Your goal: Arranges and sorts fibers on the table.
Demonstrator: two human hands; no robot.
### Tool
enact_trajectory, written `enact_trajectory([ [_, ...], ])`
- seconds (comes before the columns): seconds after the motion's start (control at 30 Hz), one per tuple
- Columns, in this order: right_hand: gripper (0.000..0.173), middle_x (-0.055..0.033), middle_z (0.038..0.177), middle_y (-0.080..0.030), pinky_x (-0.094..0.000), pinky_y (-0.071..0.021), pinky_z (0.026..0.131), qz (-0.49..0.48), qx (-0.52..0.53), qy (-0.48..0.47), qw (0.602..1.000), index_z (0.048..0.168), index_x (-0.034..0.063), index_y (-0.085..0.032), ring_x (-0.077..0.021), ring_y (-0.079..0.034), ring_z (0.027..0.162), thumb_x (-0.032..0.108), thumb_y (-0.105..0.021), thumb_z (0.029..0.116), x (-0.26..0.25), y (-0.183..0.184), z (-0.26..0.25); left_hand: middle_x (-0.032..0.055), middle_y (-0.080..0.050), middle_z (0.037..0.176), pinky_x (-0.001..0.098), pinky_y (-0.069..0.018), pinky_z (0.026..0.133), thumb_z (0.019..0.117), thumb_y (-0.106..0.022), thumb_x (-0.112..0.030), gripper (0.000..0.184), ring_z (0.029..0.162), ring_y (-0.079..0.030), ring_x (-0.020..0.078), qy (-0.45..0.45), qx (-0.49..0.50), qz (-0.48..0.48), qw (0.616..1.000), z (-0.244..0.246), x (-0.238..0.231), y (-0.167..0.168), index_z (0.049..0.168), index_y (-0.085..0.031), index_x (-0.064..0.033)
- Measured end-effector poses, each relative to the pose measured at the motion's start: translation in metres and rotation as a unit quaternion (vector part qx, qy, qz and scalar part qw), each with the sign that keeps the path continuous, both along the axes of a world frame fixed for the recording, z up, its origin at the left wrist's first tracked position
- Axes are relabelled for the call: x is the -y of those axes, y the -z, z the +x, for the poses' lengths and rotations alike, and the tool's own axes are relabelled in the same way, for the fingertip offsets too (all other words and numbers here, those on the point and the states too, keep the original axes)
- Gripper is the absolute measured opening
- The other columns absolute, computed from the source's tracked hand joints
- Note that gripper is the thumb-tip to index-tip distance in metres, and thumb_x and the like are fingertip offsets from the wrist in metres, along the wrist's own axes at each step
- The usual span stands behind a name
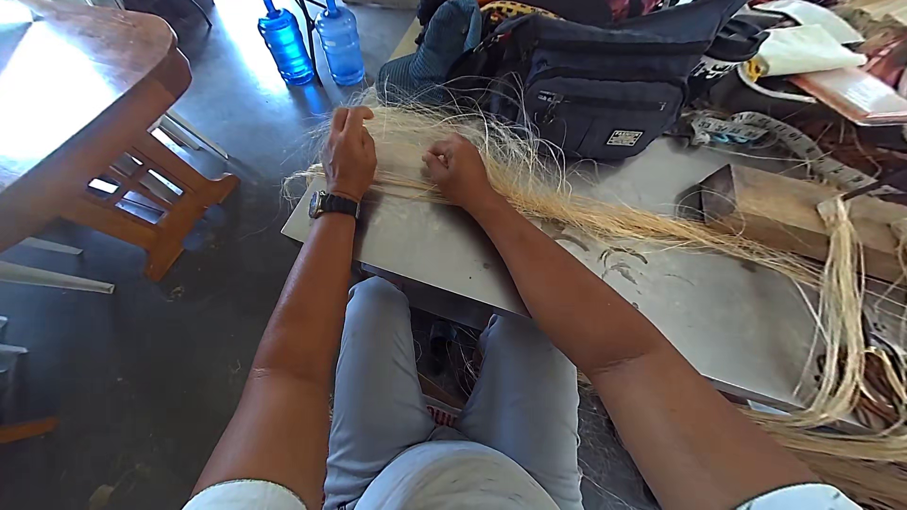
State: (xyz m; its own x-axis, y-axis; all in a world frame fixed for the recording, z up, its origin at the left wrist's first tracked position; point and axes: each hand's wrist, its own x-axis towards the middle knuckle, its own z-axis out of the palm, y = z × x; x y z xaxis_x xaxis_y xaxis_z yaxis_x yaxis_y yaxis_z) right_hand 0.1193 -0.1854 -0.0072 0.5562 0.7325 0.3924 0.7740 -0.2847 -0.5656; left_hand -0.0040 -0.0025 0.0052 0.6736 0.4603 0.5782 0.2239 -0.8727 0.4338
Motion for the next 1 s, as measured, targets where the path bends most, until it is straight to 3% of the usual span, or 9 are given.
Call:
enact_trajectory([
  [0.1, 0.028, -0.0152, 0.103, -0.068, -0.0473, -0.0503, 0.091, 0.014, -0.047, -0.001, 0.999, 0.103, 0.0053, -0.076, -0.0282, -0.064, 0.099, 0.023, -0.055, 0.1030, 0.002, -0.001, 0.001, 0.0204, -0.062, 0.127, 0.0467, -0.0567, 0.089, 0.1032, -0.038, -0.011, 0.039, 0.109, -0.067, 0.0319, -0.070, 0.052, -0.009, 0.996, -0.003, 0.002, -0.005, 0.132, -0.063, -0.0055],
  [0.2, 0.028, -0.0123, 0.101, -0.069, -0.0445, -0.0505, 0.089, 0.036, -0.078, -0.006, 0.996, 0.101, 0.0060, -0.076, -0.0239, -0.064, 0.096, 0.020, -0.052, 0.1038, 0.004, -0.002, 0.002, 0.0188, -0.065, 0.116, 0.0446, -0.0564, 0.085, 0.1057, -0.040, -0.019, 0.035, 0.098, -0.067, 0.0291, -0.092, 0.077, -0.007, 0.993, -0.005, 0.003, -0.006, 0.126, -0.063, -0.0029],
  [0.37, 0.032, -0.0114, 0.097, -0.068, -0.0441, -0.0493, 0.088, 0.041, -0.115, -0.008, 0.992, 0.098, 0.0042, -0.073, -0.0218, -0.063, 0.093, 0.020, -0.046, 0.1071, 0.005, -0.003, 0.005, 0.0164, -0.064, 0.086, 0.0478, -0.0532, 0.079, 0.1080, -0.043, -0.032, 0.045, 0.085, -0.065, 0.0300, -0.021, 0.079, 0.041, 0.996, 0.001, -0.001, 0.003, 0.089, -0.068, 0.0000],
  [0.4, 0.034, -0.0115, 0.096, -0.068, -0.0446, -0.0493, 0.088, 0.040, -0.118, -0.006, 0.992, 0.099, 0.0039, -0.073, -0.0223, -0.064, 0.093, 0.020, -0.045, 0.1079, 0.005, -0.003, 0.005, 0.0155, -0.064, 0.085, 0.0485, -0.0533, 0.078, 0.1077, -0.044, -0.034, 0.045, 0.083, -0.066, 0.0299, 0.009, 0.062, 0.046, 0.997, 0.002, -0.002, 0.005, 0.088, -0.069, -0.0016],
  [0.47, 0.036, -0.0110, 0.092, -0.067, -0.0448, -0.0490, 0.085, 0.037, -0.116, -0.004, 0.993, 0.098, 0.0041, -0.072, -0.0221, -0.063, 0.090, 0.021, -0.042, 0.1090, 0.005, -0.003, 0.006, 0.0159, -0.069, 0.098, 0.0525, -0.0549, 0.082, 0.1054, -0.048, -0.033, 0.037, 0.091, -0.068, 0.0314, 0.064, -0.004, 0.034, 0.997, 0.002, -0.004, 0.007, 0.108, -0.075, -0.0081],
  [0.57, 0.036, -0.0093, 0.085, -0.064, -0.0451, -0.0488, 0.078, 0.029, -0.118, -0.005, 0.993, 0.098, 0.0048, -0.071, -0.0210, -0.062, 0.081, 0.022, -0.042, 0.1093, 0.004, -0.003, 0.008, 0.0174, -0.065, 0.119, 0.0570, -0.0540, 0.090, 0.1019, -0.057, -0.029, 0.033, 0.105, -0.066, 0.0346, 0.085, -0.111, 0.017, 0.990, 0.005, -0.004, 0.011, 0.131, -0.069, -0.0193],
  [0.7, 0.029, -0.0084, 0.088, -0.068, -0.0432, -0.0513, 0.078, 0.036, -0.128, -0.007, 0.991, 0.103, 0.0054, -0.072, -0.0190, -0.064, 0.080, 0.022, -0.049, 0.1072, 0.003, 0.000, 0.011, 0.0168, -0.066, 0.115, 0.0561, -0.0536, 0.092, 0.1014, -0.056, -0.020, 0.024, 0.106, -0.066, 0.0342, 0.045, -0.118, 0.007, 0.992, 0.004, -0.002, 0.007, 0.116, -0.073, -0.0124],
  [0.93, 0.026, -0.0127, 0.107, -0.069, -0.0406, -0.0555, 0.086, 0.100, -0.115, 0.007, 0.988, 0.125, 0.0039, -0.063, -0.0218, -0.067, 0.095, 0.008, -0.051, 0.1020, 0.002, 0.002, 0.011, 0.0151, -0.069, 0.104, 0.0542, -0.0545, 0.082, 0.1055, -0.049, -0.021, 0.029, 0.089, -0.068, 0.0317, 0.044, -0.060, 0.004, 0.997, 0.002, -0.002, 0.005, 0.120, -0.073, -0.0128],
  [1.0, 0.028, -0.0139, 0.111, -0.065, -0.0373, -0.0544, 0.085, 0.124, -0.083, 0.007, 0.989, 0.120, 0.0050, -0.067, -0.0217, -0.064, 0.098, 0.003, -0.049, 0.0997, 0.003, 0.001, 0.009, 0.0155, -0.069, 0.102, 0.0537, -0.0546, 0.081, 0.1053, -0.048, -0.020, 0.030, 0.088, -0.068, 0.0317, 0.054, -0.047, 0.011, 0.997, 0.002, -0.002, 0.005, 0.119, -0.073, -0.0123],
])
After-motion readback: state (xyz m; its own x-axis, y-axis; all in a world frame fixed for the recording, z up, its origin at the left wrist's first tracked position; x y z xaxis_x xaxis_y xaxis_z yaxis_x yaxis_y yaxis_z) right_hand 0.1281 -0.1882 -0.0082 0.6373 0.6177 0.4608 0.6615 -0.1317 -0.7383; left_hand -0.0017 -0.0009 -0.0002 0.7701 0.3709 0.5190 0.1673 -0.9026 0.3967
